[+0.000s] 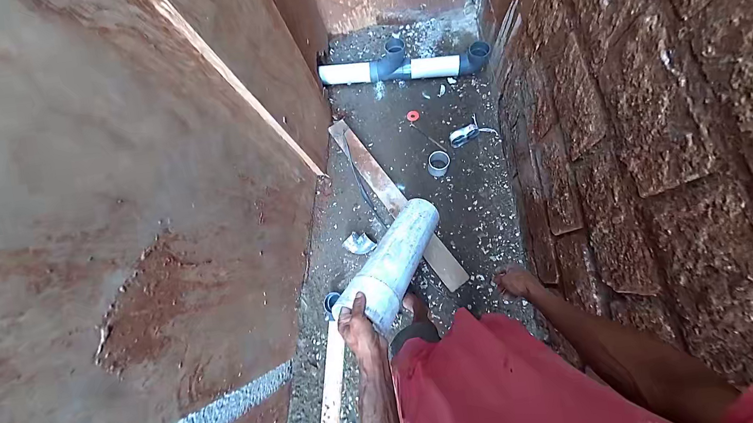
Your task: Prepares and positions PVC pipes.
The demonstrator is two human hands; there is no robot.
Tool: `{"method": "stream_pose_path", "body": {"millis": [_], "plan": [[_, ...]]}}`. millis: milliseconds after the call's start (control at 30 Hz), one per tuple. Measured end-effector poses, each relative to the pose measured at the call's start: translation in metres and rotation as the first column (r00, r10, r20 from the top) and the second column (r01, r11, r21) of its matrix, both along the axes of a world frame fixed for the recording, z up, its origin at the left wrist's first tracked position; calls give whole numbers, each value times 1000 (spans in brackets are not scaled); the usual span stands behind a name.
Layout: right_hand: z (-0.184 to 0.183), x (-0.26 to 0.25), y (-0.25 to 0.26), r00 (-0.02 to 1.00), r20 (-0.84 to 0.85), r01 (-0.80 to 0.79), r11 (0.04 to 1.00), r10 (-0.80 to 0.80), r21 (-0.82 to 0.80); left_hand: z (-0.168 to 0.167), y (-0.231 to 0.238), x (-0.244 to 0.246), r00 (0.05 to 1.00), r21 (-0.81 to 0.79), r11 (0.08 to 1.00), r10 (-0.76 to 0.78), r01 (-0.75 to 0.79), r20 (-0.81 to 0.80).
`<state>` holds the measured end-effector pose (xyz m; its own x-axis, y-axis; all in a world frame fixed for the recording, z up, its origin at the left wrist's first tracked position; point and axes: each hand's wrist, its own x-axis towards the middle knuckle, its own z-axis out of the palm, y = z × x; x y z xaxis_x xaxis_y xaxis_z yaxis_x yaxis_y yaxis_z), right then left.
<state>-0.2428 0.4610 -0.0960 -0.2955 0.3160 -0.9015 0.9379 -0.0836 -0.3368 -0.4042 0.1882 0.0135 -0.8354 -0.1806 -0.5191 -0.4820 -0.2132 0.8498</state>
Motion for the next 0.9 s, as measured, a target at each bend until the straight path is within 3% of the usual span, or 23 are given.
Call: {"method": "stream_pose_path", "body": {"millis": [233,333,533,700,900], "plan": [[43,-129,10,992,-128,0,997,10,82,0,43,-104,971,-70,968,-239,239,4],[66,-166,-10,981,-191,-12,994,32,104,0,51,-128,939,-130,930,-345,344,14],[78,-230,-27,941,-250,-193,969,228,155,14,70,-169,915,-186,900,-403,394,-11],[79,-259,17,946,-223,-164,940,236,300,27,87,-203,890,-181,884,-450,431,-80],[76,-276,98,974,-204,0,904,96,428,34,134,-242,819,-117,834,-552,539,-158]]}}
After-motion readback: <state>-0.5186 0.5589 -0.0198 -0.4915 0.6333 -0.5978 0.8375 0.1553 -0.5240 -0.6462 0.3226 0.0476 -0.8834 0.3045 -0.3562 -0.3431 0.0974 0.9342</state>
